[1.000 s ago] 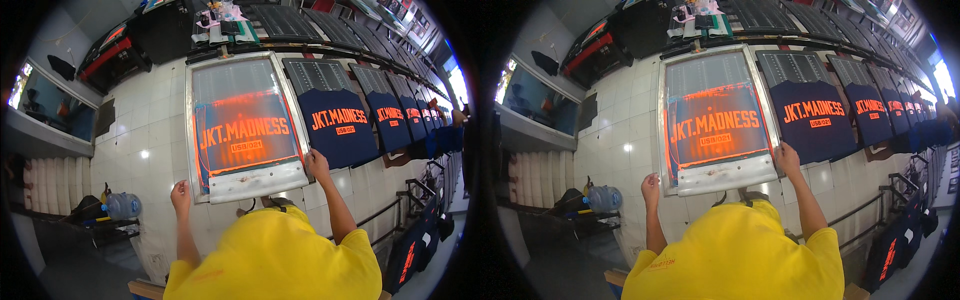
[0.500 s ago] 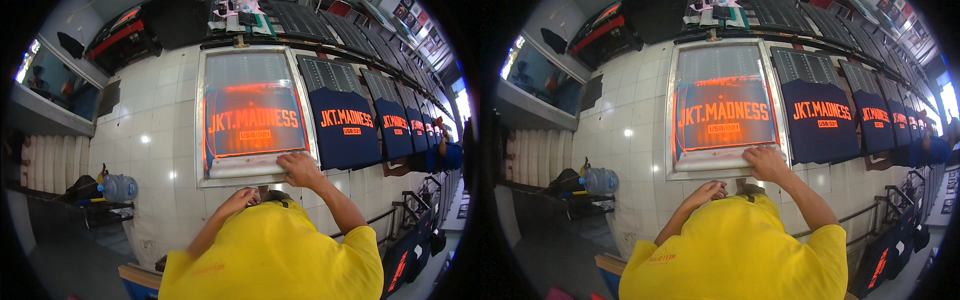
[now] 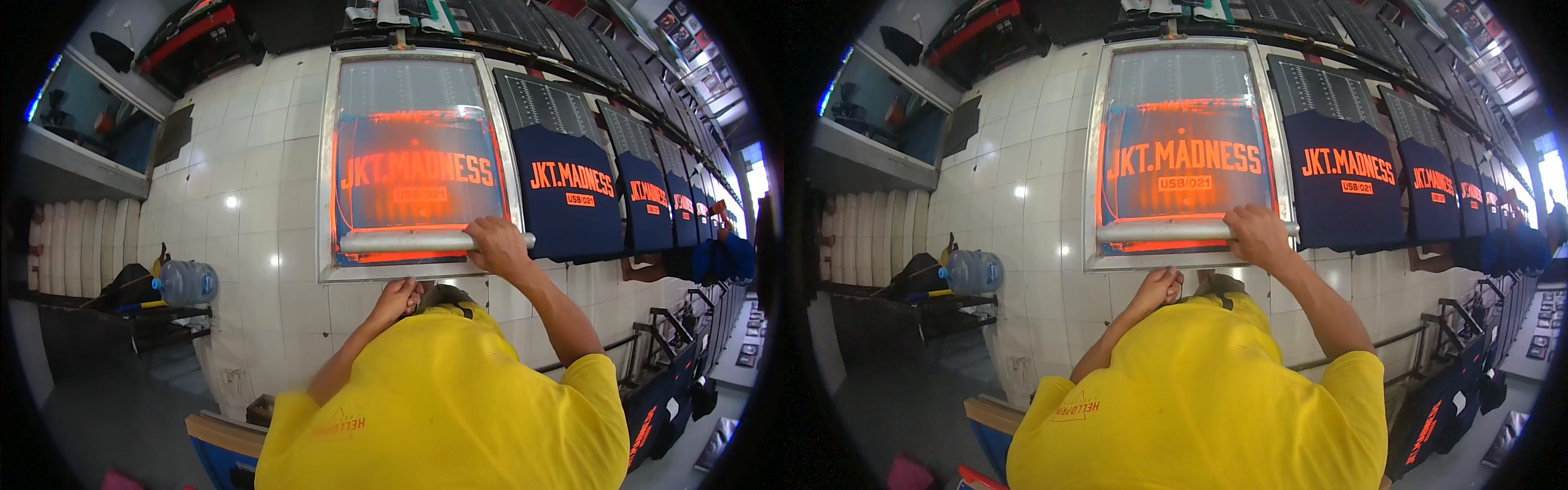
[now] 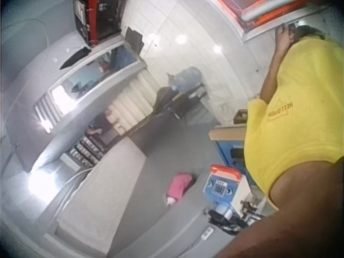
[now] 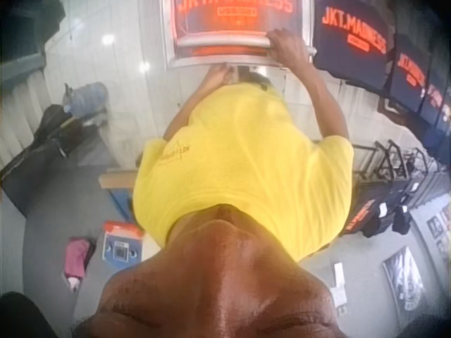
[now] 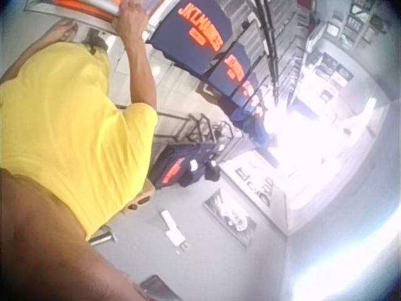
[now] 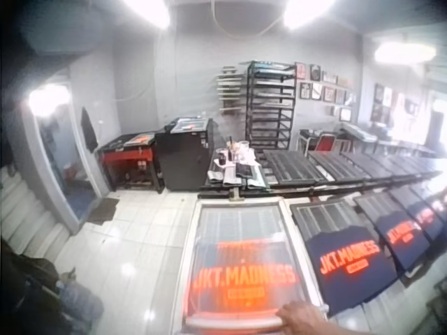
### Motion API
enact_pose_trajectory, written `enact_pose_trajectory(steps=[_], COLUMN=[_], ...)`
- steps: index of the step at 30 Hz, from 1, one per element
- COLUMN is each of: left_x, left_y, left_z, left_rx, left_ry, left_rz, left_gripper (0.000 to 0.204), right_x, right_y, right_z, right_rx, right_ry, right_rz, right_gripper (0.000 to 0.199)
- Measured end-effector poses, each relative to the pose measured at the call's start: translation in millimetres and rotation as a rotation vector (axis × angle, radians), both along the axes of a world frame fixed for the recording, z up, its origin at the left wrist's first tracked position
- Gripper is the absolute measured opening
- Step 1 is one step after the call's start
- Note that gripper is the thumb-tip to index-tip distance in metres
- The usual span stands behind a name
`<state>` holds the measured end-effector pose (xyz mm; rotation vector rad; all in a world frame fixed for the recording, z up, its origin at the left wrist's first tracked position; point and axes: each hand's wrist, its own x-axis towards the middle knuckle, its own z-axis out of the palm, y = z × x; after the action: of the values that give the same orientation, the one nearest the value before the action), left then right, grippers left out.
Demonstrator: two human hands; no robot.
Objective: The person uses a squeegee to spread ink across a screen onto a shirt, then lifts the printing screen and places it onto a metal drying rack.
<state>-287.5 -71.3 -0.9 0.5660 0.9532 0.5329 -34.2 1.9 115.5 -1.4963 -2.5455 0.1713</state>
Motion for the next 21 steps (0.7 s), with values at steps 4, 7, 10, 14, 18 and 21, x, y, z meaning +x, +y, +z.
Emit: enact_pose_trajectory(steps=[4, 7, 10, 14, 18, 21], left_x=[-2, 1, 0, -1, 3, 6], left_y=[-1, 0, -3, -1, -1, -2], left_z=[-6, 2, 0, 7, 4, 5], left_rx=[0.029, -0.052, -0.062, -0.079, -0.019, 0.026], left_ry=[0.003, 0.004, -0.018, -0.014, 0.045, 0.09], left_rz=[-0.031, 0.011, 0.036, 0.032, 0.006, -0.014], left_gripper=[0.037, 0.036, 0.035, 0.035, 0.037, 0.041], right_x=[-1, 2, 3, 4, 2, 4], right_y=[-31, -26, -11, -8, -21, -24], right_z=[-8, -24, -28, -20, -22, -31], right_rx=[0.0, 0.099, 0.115, 0.11, 0.103, 0.115], right_ry=[-0.069, -0.08, -0.047, -0.018, -0.046, -0.042], right_rz=[0.017, 0.027, 0.014, 0.019, 0.0, -0.008], right_gripper=[0.027, 0.026, 0.025, 0.022, 0.02, 0.017])
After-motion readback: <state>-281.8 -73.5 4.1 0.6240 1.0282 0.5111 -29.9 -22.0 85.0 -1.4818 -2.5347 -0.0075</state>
